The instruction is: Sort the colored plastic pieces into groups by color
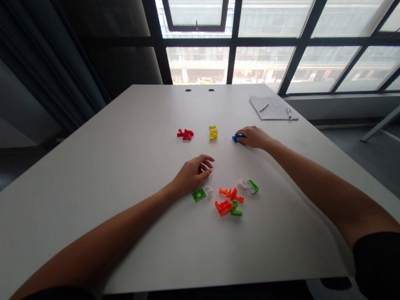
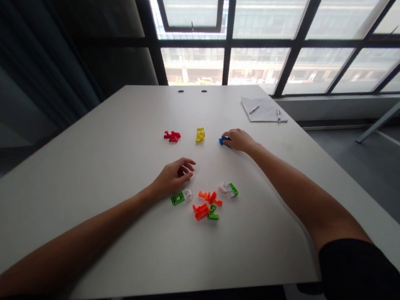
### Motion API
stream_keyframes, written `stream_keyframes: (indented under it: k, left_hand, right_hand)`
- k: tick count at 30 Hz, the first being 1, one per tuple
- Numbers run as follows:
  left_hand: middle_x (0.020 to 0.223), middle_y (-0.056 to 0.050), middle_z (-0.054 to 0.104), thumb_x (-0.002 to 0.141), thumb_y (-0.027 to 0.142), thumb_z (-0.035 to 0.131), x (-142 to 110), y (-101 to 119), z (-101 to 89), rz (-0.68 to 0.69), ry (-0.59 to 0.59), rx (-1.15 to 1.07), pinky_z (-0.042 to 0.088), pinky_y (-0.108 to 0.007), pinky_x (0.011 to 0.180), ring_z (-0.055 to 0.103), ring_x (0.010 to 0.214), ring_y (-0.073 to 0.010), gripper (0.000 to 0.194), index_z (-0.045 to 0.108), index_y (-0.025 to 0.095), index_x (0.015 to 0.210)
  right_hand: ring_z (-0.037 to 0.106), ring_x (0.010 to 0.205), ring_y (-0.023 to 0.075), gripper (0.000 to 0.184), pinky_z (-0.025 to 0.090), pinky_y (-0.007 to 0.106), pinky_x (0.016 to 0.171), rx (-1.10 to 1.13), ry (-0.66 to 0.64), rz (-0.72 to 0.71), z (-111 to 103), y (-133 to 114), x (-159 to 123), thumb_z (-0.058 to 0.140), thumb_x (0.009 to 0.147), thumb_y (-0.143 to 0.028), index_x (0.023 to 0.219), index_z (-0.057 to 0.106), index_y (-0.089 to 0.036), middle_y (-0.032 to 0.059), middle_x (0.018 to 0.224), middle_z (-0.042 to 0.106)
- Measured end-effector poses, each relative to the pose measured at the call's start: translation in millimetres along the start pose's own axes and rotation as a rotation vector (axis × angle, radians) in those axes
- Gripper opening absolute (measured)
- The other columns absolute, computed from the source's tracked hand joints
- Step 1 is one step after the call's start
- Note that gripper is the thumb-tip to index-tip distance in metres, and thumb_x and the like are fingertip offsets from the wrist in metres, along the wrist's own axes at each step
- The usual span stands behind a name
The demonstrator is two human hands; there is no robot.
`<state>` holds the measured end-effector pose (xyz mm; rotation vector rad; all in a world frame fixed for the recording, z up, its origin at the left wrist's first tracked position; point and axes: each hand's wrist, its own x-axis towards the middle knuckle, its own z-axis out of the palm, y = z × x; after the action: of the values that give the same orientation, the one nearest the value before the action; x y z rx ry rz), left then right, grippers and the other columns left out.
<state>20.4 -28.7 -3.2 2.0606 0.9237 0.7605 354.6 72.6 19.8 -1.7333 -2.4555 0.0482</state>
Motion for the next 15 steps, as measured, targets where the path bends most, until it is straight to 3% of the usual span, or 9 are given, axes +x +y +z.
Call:
stream_keyframes:
  k: [9, 15]
  left_hand:
    - [0.109, -0.009, 0.074, 0.088, 0.039, 0.067, 3.5, -3.9, -6.3, -0.058, 0.032, -0.078, 0.061, -0.034, 0.079, 0.071, 0.088, -0.0189, 0.043, 0.063, 0.018, 0.125]
    - [0.111, -0.01, 0.075, 0.087, 0.043, 0.07, 5.3, -8.9, -9.2, -0.086, 0.039, -0.107, 0.061, -0.035, 0.08, 0.071, 0.089, -0.0197, 0.044, 0.065, 0.018, 0.124]
  right_hand:
    - [0.069, 0.119, 0.0301, 0.042, 0.052, 0.035, 0.098, -0.042, -0.014, 0.136, 0.7, 1.1, 39.3, 0.062, 0.103, -0.043, 0.137, 0.073, -0.022, 0.013, 0.133, 0.076]
    - [0.069, 0.122, 0.0301, 0.054, 0.052, 0.037, 0.101, 0.094, 0.071, 0.166, 5.7, 9.7, 31.1, 0.064, 0.101, -0.056, 0.141, 0.069, -0.02, 0.0132, 0.136, 0.074]
